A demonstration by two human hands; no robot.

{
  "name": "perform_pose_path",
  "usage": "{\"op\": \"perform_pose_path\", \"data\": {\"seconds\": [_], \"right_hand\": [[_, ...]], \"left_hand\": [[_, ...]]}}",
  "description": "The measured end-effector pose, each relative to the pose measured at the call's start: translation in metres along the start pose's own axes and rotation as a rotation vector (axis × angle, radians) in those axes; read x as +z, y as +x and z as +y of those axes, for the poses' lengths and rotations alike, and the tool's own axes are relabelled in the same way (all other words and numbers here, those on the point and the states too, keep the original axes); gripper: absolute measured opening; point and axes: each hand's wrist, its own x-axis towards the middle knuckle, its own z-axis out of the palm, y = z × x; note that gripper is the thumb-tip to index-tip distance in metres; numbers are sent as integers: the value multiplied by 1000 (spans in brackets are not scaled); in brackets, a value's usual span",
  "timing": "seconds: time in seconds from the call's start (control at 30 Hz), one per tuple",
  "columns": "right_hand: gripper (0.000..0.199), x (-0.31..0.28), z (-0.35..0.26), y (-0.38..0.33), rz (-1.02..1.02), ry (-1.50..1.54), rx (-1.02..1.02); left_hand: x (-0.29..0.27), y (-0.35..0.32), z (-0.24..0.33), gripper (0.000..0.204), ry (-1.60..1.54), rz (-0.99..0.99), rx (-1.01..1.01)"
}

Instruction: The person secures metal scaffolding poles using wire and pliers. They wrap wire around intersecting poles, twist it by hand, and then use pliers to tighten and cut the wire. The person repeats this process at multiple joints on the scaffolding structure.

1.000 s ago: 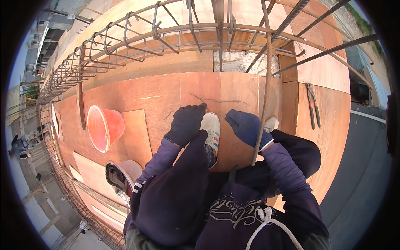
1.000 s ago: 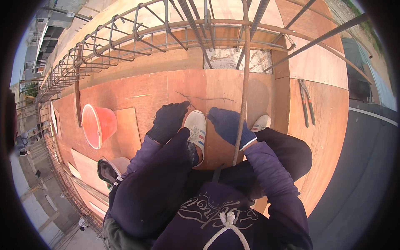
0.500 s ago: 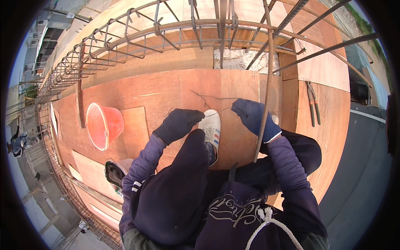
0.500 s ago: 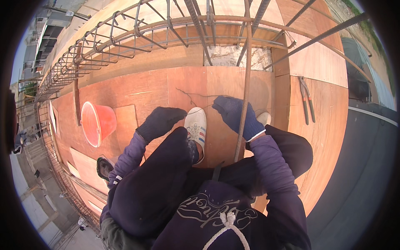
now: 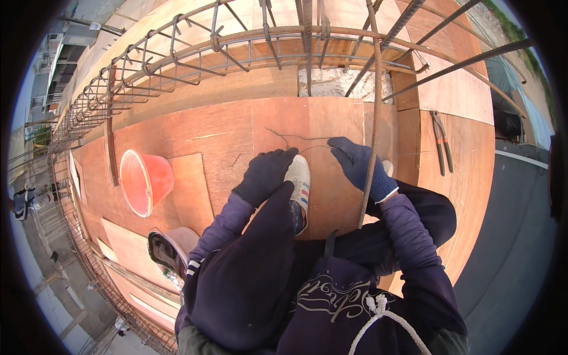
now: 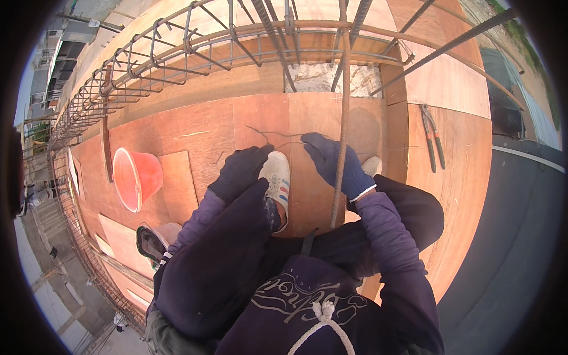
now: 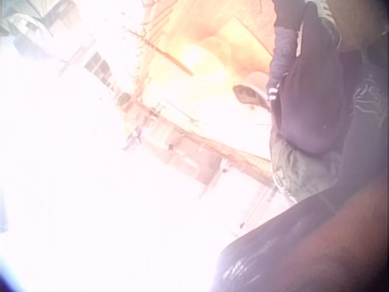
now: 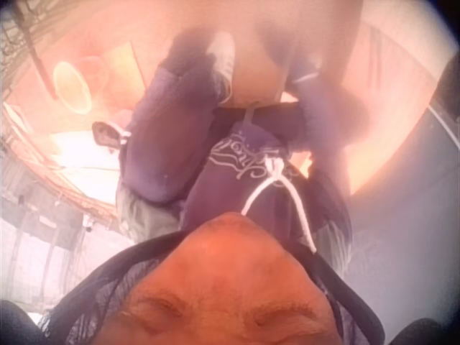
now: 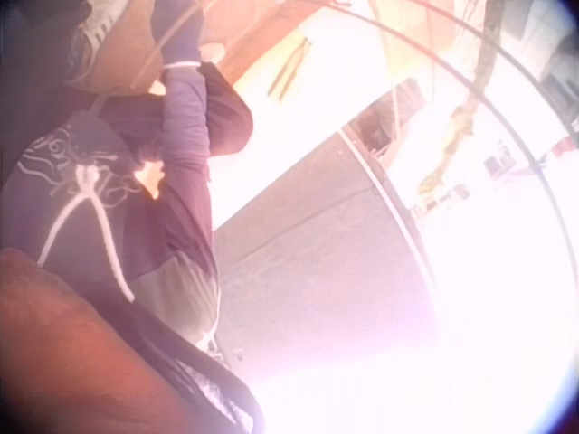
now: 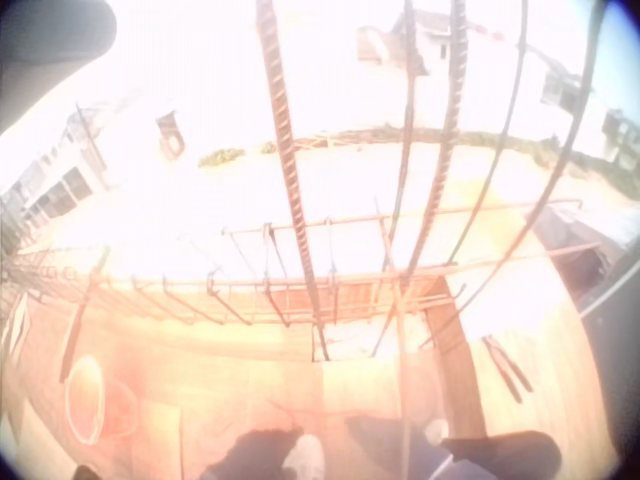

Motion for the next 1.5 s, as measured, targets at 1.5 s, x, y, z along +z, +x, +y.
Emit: {"op": "perform_pose_path", "data": {"seconds": [1.5], "right_hand": [[19,28,6,-48,-645,-292,-100]], "left_hand": [[26,-97,-69,30,159,15,6]]}}
